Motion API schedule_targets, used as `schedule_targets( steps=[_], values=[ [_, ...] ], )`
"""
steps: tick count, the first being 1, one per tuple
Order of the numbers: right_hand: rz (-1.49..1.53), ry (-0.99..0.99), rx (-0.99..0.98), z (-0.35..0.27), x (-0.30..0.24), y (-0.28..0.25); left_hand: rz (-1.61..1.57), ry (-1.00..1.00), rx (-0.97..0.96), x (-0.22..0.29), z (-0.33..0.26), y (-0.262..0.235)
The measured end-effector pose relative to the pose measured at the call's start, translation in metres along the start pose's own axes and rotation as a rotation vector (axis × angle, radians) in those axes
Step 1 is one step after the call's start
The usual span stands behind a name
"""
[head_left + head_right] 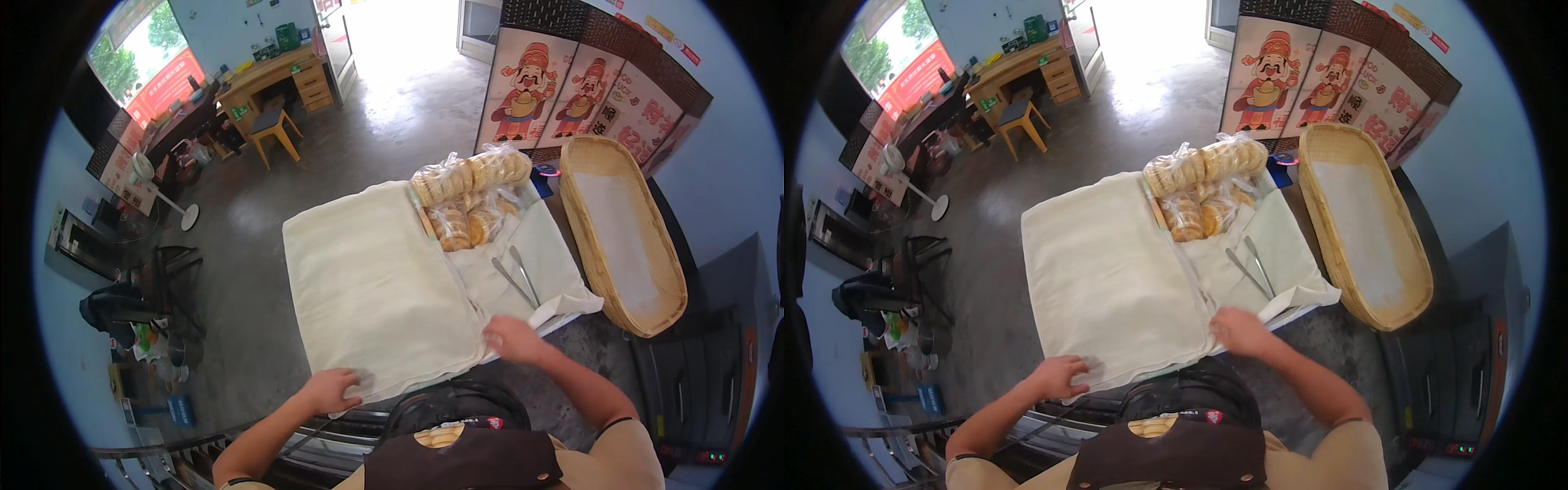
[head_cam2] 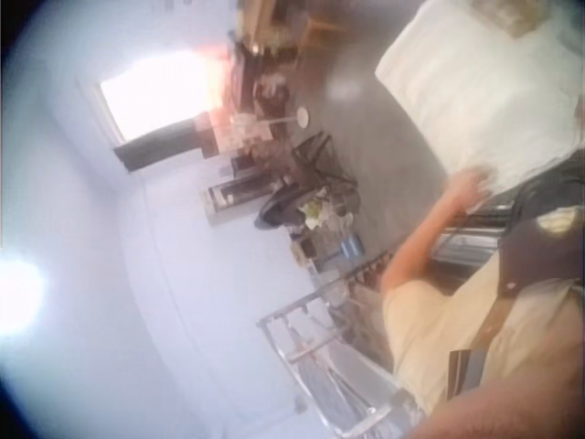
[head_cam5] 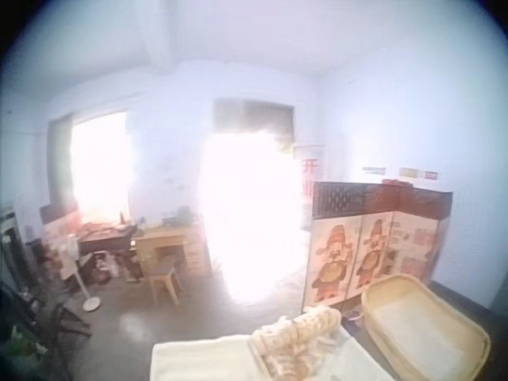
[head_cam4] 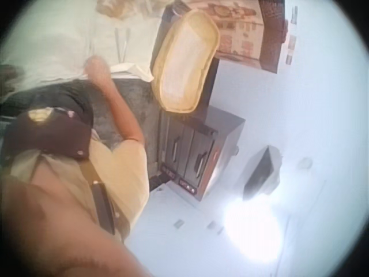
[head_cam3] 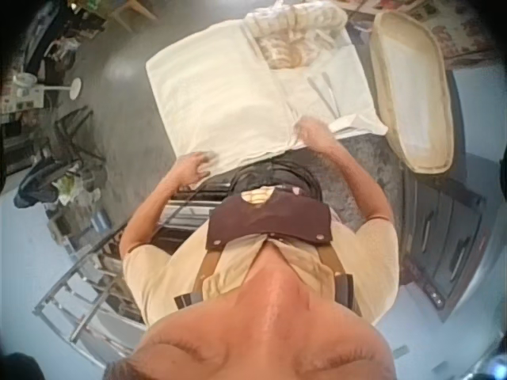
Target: The person arranges round buns in a white tray using tongs, then covers the tray with a white cloth. The person also handles plastic-wrapped buns and places them in the tray. The task occurs in a small shop with a staircase and a desk visible in the background.
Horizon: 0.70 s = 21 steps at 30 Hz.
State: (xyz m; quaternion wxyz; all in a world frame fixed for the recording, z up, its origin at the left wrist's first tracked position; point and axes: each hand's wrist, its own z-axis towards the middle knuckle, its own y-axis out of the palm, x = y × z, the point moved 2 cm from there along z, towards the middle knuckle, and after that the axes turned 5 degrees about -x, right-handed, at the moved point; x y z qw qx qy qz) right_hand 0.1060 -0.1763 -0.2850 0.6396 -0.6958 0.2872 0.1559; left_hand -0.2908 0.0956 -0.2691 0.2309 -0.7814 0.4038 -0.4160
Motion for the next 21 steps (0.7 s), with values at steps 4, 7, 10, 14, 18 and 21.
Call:
schedule_targets(
  steps=[4, 7, 10, 14, 18, 21],
  values=[
    [-0.401, 0.338, 0.241, 0.033, 0.095, -0.03, -0.206, 0.136, -0.02, 0.025, 0.036, 0.049],
    [-0.357, 0.661, 0.259, 0.043, 0.154, -0.025, -0.173, 0.099, 0.008, 0.022, 0.052, 0.055],
    [-0.103, 0.904, 0.098, 0.047, 0.222, 0.014, -0.111, 0.059, -0.086, 0.014, 0.067, 0.05],
    [0.213, 0.913, 0.008, 0.045, 0.227, 0.008, -0.158, -0.122, -0.246, 0.019, 0.078, 0.033],
    [0.618, 0.716, 0.124, 0.012, 0.2, -0.066, -0.116, -0.308, -0.125, 0.039, 0.101, 0.006],
    [0.363, 0.486, 0.417, -0.058, 0.218, -0.153, -0.248, -0.212, 0.201, 0.1, 0.156, -0.029]
  ],
)
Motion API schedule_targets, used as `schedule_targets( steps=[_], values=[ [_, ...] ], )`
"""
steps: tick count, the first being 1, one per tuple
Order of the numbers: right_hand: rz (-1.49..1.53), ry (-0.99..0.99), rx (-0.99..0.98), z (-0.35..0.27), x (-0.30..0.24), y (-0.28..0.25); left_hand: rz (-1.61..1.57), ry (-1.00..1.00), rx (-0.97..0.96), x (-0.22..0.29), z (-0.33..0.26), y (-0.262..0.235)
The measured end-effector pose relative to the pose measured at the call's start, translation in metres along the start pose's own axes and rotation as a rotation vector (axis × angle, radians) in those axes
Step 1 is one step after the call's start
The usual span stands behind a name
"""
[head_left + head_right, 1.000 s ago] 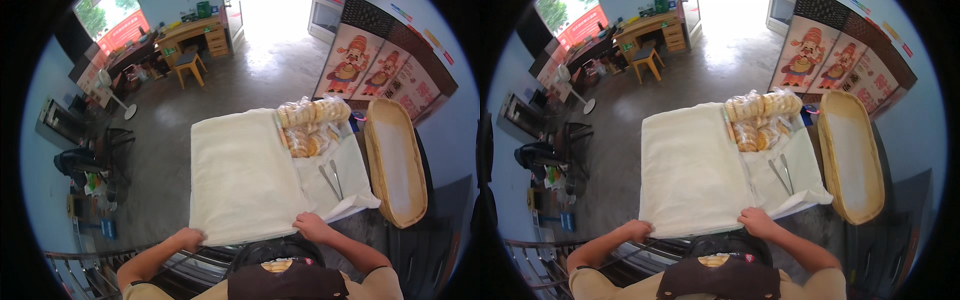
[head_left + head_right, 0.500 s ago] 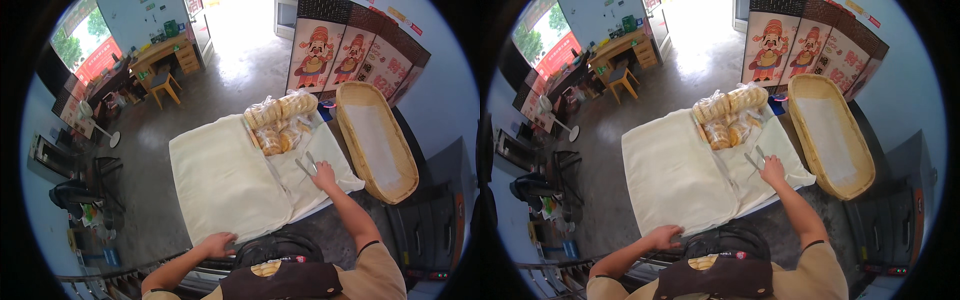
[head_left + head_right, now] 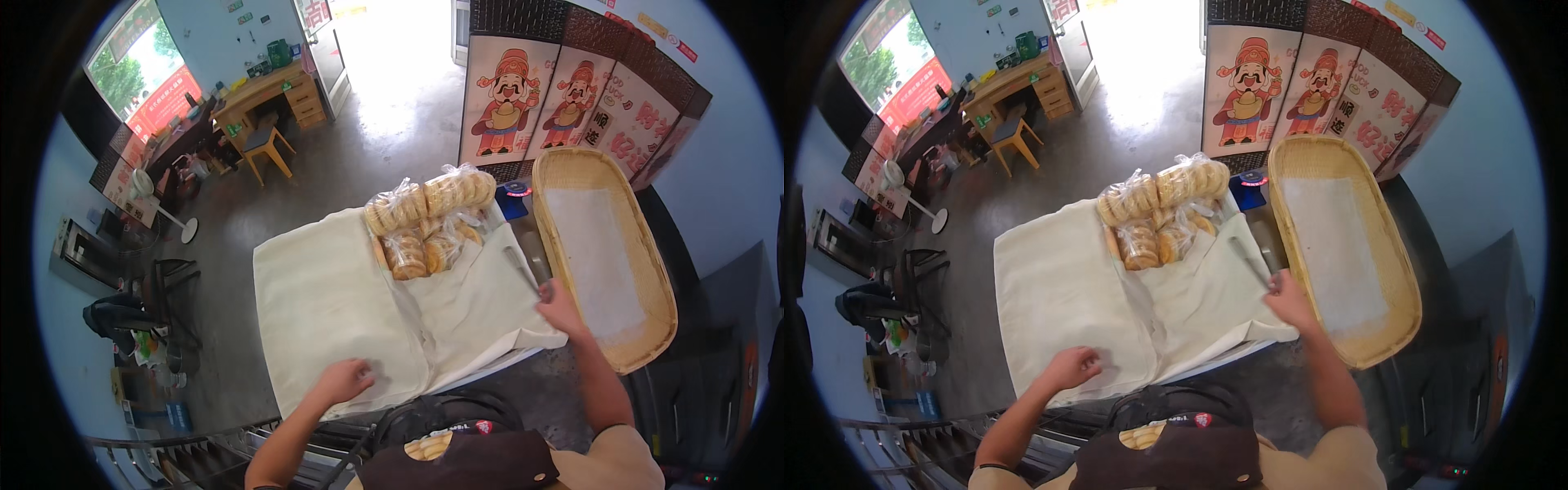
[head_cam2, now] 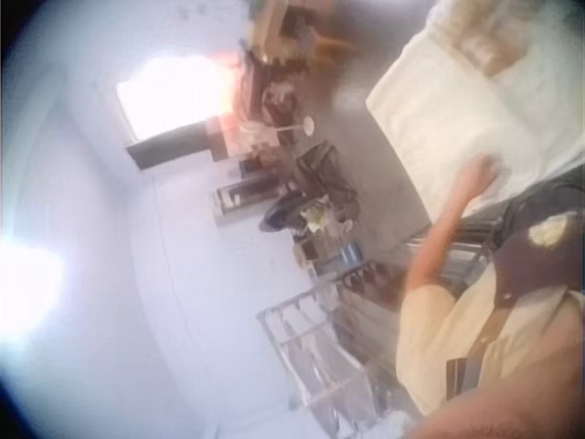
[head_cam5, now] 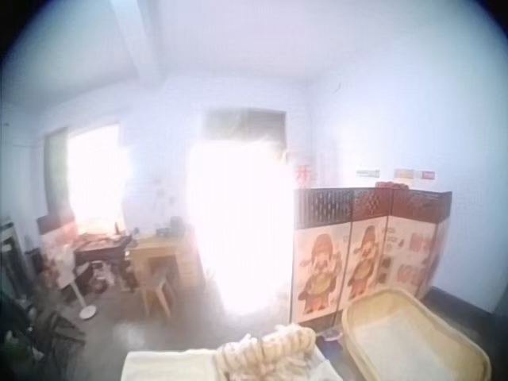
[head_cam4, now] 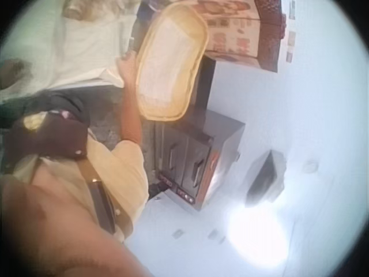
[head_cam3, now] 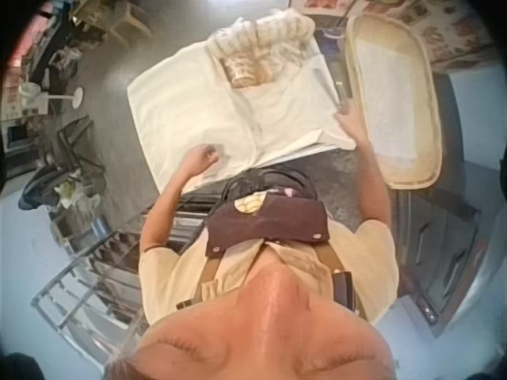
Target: The person arranges round buns in a white tray using tongs, then covers the tray with a white cloth. The person also handles plastic-wrapped buns and places them in the tray. The task occurs in a small shop with a staircase and a desk visible in the background.
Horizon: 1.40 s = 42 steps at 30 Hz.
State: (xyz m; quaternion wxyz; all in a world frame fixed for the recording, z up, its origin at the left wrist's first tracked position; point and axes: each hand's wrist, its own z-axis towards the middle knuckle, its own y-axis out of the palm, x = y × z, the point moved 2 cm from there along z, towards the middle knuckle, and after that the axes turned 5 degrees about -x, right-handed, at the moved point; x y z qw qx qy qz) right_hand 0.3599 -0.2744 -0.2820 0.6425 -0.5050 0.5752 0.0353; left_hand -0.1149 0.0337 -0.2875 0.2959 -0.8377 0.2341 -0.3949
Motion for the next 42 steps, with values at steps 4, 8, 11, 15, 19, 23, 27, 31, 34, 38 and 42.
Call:
schedule_targets(
  steps=[4, 8, 11, 15, 19, 23, 27, 31, 34, 38, 42],
  values=[
    [-0.394, 0.272, 0.26, 0.001, 0.076, -0.12, -0.038, 0.23, 0.105, 0.115, 0.051, 0.037],
    [-0.57, 0.43, 0.216, 0.006, 0.246, -0.151, -0.05, 0.266, 0.186, 0.175, 0.121, 0.117],
    [-0.58, 0.605, 0.051, -0.003, 0.3, -0.147, -0.137, 0.178, 0.094, 0.183, 0.157, 0.143],
    [-0.42, 0.336, 0.152, -0.004, 0.246, -0.137, -0.202, 0.084, -0.105, 0.163, 0.181, 0.163],
    [-0.226, -0.315, -0.153, -0.042, 0.044, -0.1, -0.313, 0.061, 0.0, 0.165, 0.165, 0.166],
    [-0.689, -0.375, -0.483, -0.057, 0.031, -0.046, -0.393, 0.202, 0.08, 0.21, 0.155, 0.117],
    [-0.466, -0.193, -0.378, -0.027, 0.006, -0.059, -0.553, 0.299, 0.231, 0.231, 0.139, 0.053],
    [-0.224, -0.389, 0.051, 0.014, -0.095, -0.135, -0.456, 0.419, 0.589, 0.265, 0.118, -0.092],
    [-0.087, -0.698, 0.265, 0.011, -0.23, -0.163, -0.235, 0.483, 0.912, 0.27, 0.058, -0.233],
    [0.06, -1.142, 0.399, -0.005, -0.365, -0.125, 0.051, 0.47, 1.474, 0.246, -0.068, -0.344],
    [-0.011, -1.451, 0.433, -0.023, -0.418, -0.064, 0.906, 0.692, 1.882, 0.188, -0.183, -0.352]
  ],
)
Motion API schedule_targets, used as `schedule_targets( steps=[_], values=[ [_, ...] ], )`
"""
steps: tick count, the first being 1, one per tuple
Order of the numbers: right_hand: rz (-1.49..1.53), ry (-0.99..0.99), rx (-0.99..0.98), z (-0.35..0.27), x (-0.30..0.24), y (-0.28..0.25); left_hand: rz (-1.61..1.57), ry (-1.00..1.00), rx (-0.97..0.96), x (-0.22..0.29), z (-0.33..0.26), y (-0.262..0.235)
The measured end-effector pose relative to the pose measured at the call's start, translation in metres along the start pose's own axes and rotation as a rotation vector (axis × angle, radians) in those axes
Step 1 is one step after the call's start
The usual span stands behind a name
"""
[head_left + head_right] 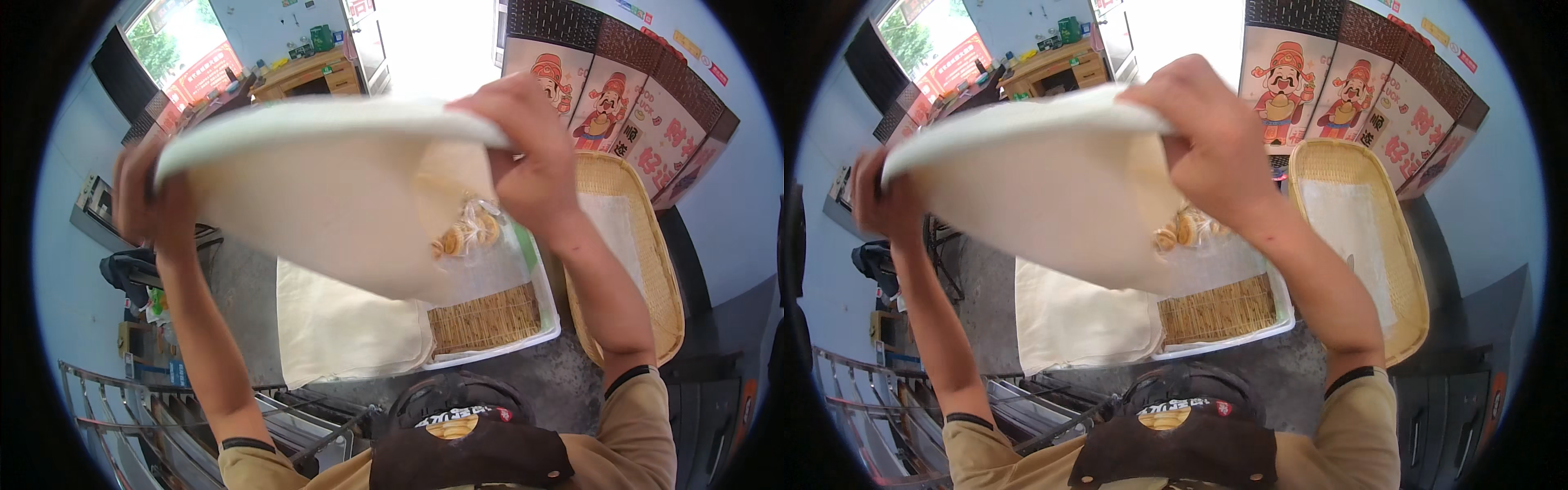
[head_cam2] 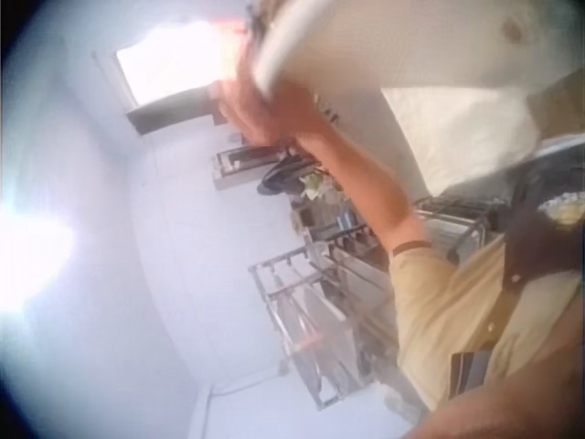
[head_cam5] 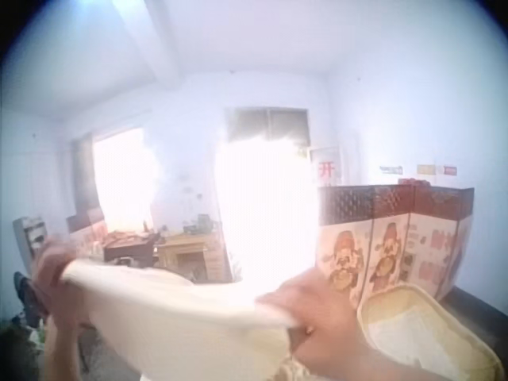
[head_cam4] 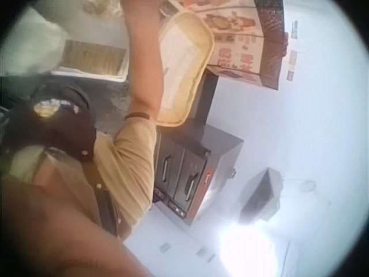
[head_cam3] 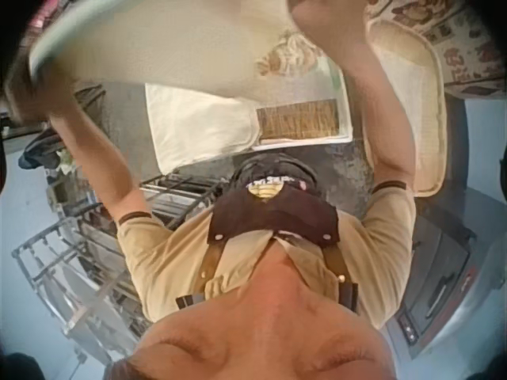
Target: The person arranges round buns in a white tray using tongs, then covers the tray with a white cloth. The person also handles plastic-wrapped buns and places them in the tray. The task occurs in a small shop with a staircase and a desk visible in the background.
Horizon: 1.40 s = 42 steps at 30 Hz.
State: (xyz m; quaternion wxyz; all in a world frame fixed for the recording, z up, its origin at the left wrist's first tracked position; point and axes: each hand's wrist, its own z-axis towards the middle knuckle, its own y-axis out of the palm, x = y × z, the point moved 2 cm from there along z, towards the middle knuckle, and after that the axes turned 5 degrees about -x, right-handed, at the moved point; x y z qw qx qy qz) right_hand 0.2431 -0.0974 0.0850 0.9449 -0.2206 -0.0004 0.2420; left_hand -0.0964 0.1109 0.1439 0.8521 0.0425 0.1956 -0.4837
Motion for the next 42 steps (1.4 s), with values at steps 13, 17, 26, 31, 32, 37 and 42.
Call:
schedule_targets(
  steps=[13, 17, 26, 31, 32, 37, 42],
  values=[
    [0.629, 0.519, -0.996, -0.277, -0.017, 0.15, -0.121, -1.315, -0.854, 0.225, -0.423, -0.151],
    [0.191, 0.785, -0.859, -0.308, 0.125, 0.151, -0.474, -1.59, -1.111, 0.222, -0.445, -0.18],
    [-0.218, 0.745, -0.929, -0.275, 0.404, 0.156, -0.613, -1.24, -0.958, 0.146, -0.331, 0.152],
    [-0.015, 0.769, -0.882, -0.261, 0.381, 0.158, -0.536, -0.868, -1.074, 0.18, -0.322, 0.331],
    [0.035, 0.737, -0.849, -0.26, 0.371, 0.149, -0.538, -0.85, -1.082, 0.189, -0.324, 0.357],
    [0.207, 0.642, -0.767, -0.246, 0.275, 0.076, -0.408, -0.692, -1.218, 0.221, -0.327, 0.419],
    [0.345, 0.879, -0.929, -0.252, 0.238, 0.044, -0.478, -0.65, -1.136, 0.217, -0.327, 0.421]
  ],
)
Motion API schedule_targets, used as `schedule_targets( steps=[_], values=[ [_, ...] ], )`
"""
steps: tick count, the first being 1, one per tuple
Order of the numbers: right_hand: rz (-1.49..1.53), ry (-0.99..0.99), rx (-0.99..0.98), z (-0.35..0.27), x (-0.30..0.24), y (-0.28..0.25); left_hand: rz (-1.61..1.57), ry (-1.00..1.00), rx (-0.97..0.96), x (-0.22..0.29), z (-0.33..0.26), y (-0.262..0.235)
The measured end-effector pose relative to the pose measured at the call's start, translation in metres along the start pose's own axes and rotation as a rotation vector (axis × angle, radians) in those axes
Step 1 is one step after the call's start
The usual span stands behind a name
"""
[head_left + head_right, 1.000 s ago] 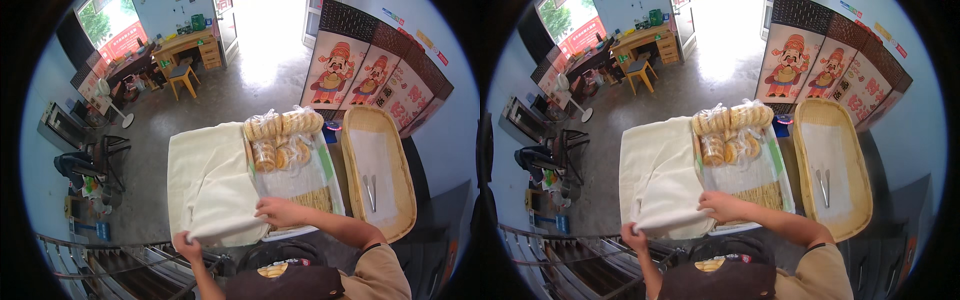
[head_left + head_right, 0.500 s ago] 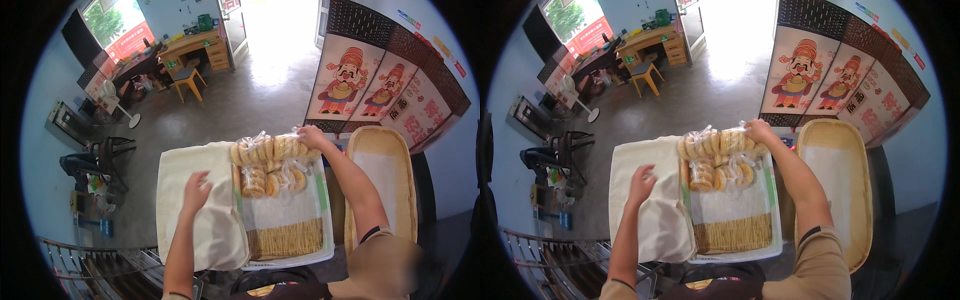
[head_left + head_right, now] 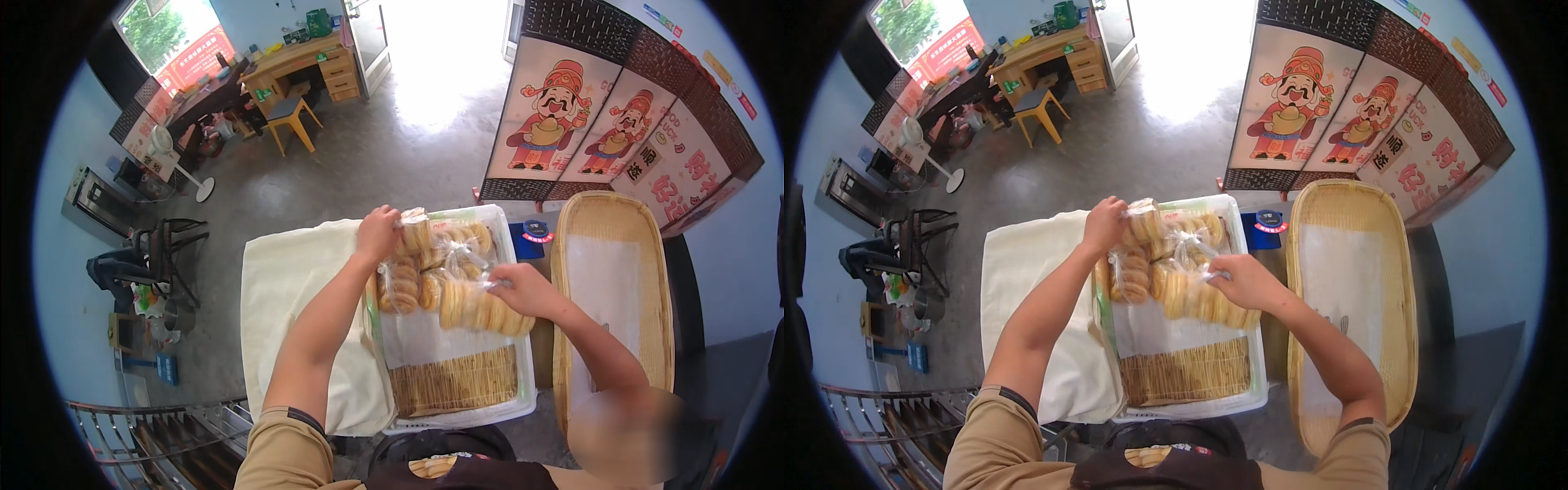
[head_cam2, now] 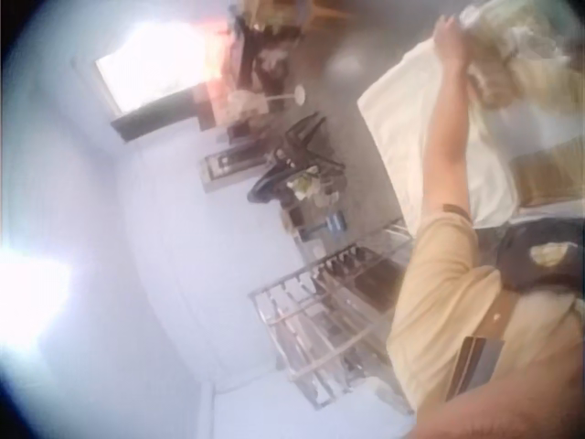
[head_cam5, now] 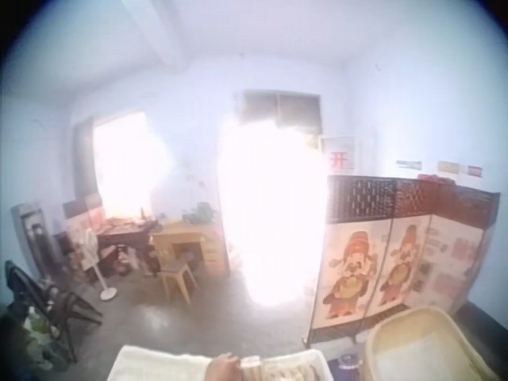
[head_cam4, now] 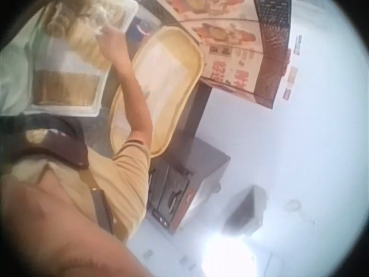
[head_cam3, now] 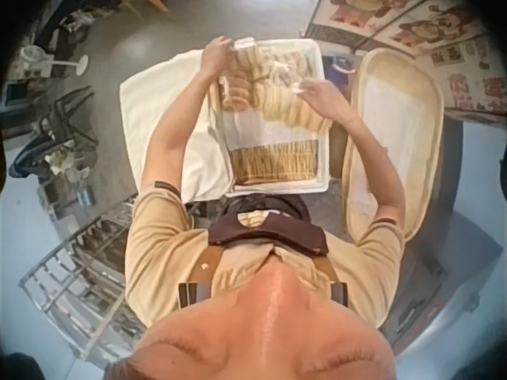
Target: The person arranges round buns in a white tray using tongs, then covers the tray with a white cloth. The person also handles plastic-wrapped buns and places them in the tray. The task occurs in a small shop with a staircase and a desk visible in the background.
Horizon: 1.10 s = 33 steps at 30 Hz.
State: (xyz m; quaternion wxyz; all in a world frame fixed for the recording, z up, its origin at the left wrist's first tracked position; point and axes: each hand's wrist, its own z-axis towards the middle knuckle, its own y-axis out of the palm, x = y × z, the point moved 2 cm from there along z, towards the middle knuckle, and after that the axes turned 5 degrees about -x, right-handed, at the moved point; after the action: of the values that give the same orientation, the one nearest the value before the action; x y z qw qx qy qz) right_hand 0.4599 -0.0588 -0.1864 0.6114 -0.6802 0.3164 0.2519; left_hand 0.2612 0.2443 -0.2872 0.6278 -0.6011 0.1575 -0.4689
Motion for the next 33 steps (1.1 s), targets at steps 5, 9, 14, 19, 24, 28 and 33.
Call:
schedule_targets(
  steps=[5, 9, 14, 19, 24, 28, 33],
  values=[
    [0.053, 0.055, -0.183, -0.015, 0.014, 0.04, -0.092, 0.079, -0.102, 0.018, -0.01, -0.026],
    [-0.038, -0.028, -0.18, -0.02, 0.037, 0.072, -0.152, 0.115, -0.131, 0.039, -0.047, -0.055],
    [-0.317, -0.053, -0.22, -0.024, 0.077, 0.117, -0.194, 0.164, -0.275, 0.06, -0.111, -0.053],
    [-0.23, 0.004, -0.16, -0.025, 0.077, 0.111, -0.249, 0.113, -0.36, 0.074, -0.172, -0.035],
    [-0.245, 0.063, -0.046, -0.024, 0.062, 0.091, -0.209, 0.059, -0.421, 0.077, -0.184, -0.028],
    [-0.23, 0.069, 0.043, -0.033, 0.065, 0.094, -0.178, 0.026, -0.5, 0.068, -0.189, -0.023],
    [-0.169, 0.12, 0.07, -0.043, 0.075, 0.091, -0.282, 0.023, -0.463, 0.069, -0.185, -0.035]
  ],
)
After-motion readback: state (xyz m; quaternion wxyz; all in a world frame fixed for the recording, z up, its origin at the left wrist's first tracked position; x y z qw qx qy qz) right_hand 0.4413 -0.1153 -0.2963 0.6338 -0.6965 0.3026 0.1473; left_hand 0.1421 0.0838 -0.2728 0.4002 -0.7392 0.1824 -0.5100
